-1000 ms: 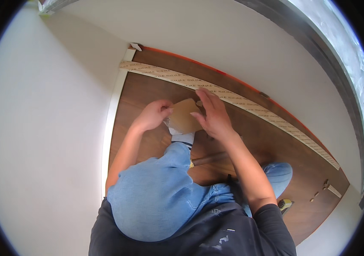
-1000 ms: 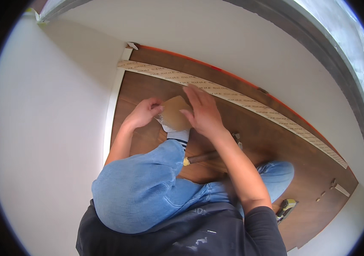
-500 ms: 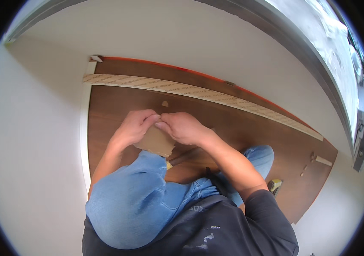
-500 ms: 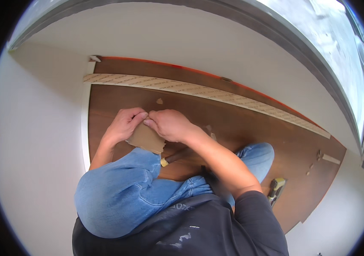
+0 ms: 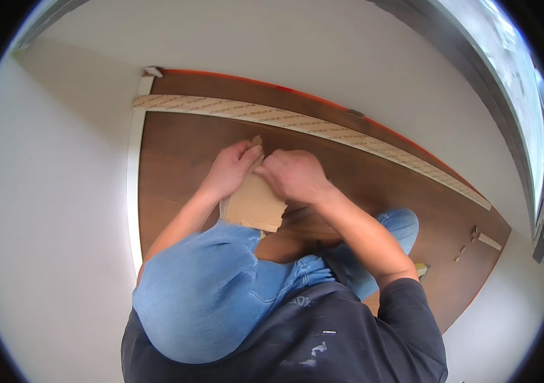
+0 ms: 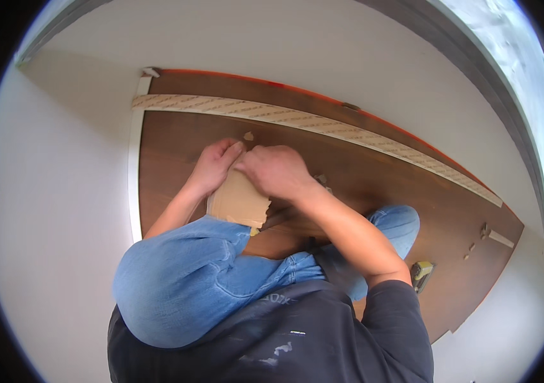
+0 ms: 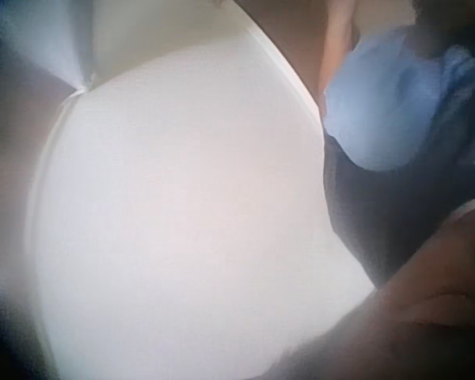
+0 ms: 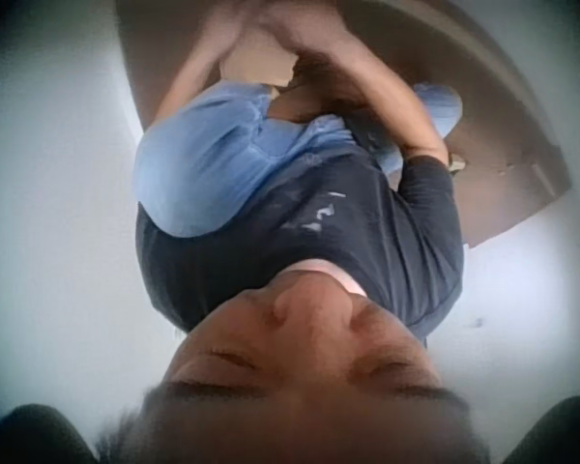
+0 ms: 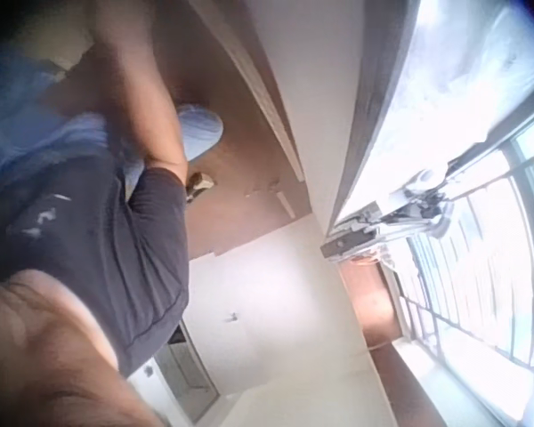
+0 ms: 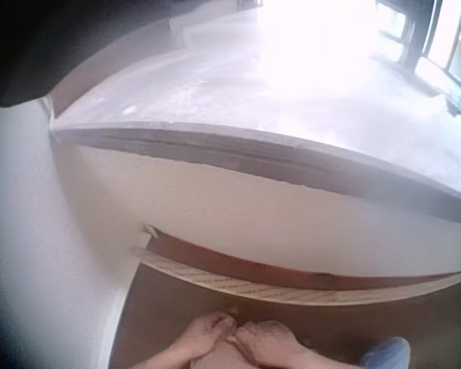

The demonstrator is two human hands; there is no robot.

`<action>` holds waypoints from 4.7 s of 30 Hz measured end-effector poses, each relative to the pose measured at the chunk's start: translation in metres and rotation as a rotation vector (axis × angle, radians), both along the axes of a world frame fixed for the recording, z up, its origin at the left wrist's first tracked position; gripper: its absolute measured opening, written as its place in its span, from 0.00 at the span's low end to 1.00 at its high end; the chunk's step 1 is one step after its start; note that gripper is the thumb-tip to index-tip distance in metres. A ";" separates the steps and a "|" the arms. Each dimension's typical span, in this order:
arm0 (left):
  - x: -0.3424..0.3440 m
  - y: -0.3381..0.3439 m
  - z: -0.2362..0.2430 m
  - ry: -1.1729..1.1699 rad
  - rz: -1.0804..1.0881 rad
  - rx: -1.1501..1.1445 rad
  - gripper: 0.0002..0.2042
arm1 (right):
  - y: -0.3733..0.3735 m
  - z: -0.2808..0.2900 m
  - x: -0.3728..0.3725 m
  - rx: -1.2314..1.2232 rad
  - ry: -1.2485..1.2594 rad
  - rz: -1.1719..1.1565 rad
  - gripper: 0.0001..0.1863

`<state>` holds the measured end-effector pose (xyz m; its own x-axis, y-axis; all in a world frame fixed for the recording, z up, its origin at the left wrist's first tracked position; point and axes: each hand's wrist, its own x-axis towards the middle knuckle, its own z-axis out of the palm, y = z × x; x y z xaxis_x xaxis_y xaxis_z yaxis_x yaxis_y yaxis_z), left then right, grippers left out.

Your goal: Installing white baseboard along a wall using a hammer and a pneumatic nail gun.

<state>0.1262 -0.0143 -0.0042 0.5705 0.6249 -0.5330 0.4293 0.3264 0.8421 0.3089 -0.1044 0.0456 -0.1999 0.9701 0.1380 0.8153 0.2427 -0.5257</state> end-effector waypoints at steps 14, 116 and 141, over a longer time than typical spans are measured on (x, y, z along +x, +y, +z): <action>-0.008 0.003 0.032 -0.175 -0.252 -0.263 0.15 | 0.023 0.039 0.026 -0.912 0.490 -0.073 0.20; 0.002 -0.025 0.004 0.214 -0.173 -0.105 0.20 | -0.276 -0.153 0.490 -0.228 0.846 -1.995 0.08; 0.005 -0.025 -0.008 0.339 -0.271 -0.042 0.18 | -0.290 -0.160 0.537 -0.565 0.279 -1.759 0.20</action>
<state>0.1313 -0.0395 -0.0126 0.4989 0.4504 -0.7404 0.7541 0.1954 0.6270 0.8456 -0.3940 -0.1145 0.9220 -0.0501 -0.3839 -0.2068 -0.9020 -0.3789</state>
